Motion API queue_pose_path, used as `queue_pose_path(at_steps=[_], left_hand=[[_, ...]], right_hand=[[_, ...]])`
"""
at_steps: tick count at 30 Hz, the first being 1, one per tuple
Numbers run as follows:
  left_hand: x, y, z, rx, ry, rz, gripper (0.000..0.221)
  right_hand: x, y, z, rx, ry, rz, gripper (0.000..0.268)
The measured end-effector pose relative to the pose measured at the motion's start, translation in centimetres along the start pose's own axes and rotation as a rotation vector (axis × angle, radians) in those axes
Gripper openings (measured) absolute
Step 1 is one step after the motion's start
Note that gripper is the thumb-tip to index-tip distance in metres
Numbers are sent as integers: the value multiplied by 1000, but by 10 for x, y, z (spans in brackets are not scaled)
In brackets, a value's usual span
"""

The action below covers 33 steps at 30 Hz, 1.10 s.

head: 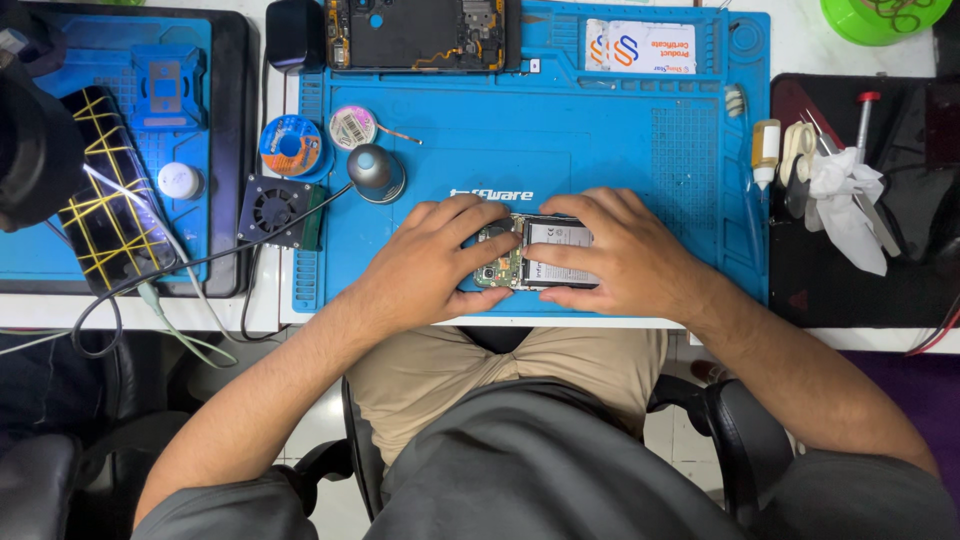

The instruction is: The person removes the battery from a disassembled smartphone, peels off a protective film, and places the battery back into the chassis. The person then connects a charging cable to the phone, observes the screen, and proceeds to reassemble the device by aligning the back cover.

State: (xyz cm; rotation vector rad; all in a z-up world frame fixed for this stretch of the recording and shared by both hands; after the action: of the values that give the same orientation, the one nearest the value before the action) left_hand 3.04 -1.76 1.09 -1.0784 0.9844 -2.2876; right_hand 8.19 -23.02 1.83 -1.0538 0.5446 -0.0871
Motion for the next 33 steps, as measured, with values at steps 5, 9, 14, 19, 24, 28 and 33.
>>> queue_pose_path(at_steps=[5,9,14,19,24,28,33], left_hand=[[0,1,-1,0,21,18,48],[3,1,-2,-28,68,90,49],[2,4,-3,-60,145,201,51],[0,3,-3,-57,110,96,53],[-2,3,-6,1,51,15,49],[-4,4,0,4,95,-53,53],[6,-10,8,41,135,-116,57]], right_hand=[[-1,0,1,-6,6,23,46],[-2,-2,3,12,-5,32,45],[-2,-1,2,5,-8,42,43],[-3,-7,3,-5,48,69,50],[13,-19,0,-148,344,104,64],[17,-17,5,-255,397,141,71],[43,-21,-1,-486,542,267,53]])
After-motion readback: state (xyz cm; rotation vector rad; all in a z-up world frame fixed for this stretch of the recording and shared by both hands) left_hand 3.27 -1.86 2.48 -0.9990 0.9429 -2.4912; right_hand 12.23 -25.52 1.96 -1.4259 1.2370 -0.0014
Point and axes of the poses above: each hand's wrist, its own z-axis towards the middle knuckle, its own y-axis out of the palm, x = y × z, the point moved 4 cm from there along z, towards the middle knuckle, and after that the axes turned 11 degrees about x, right-handed, at the moved point
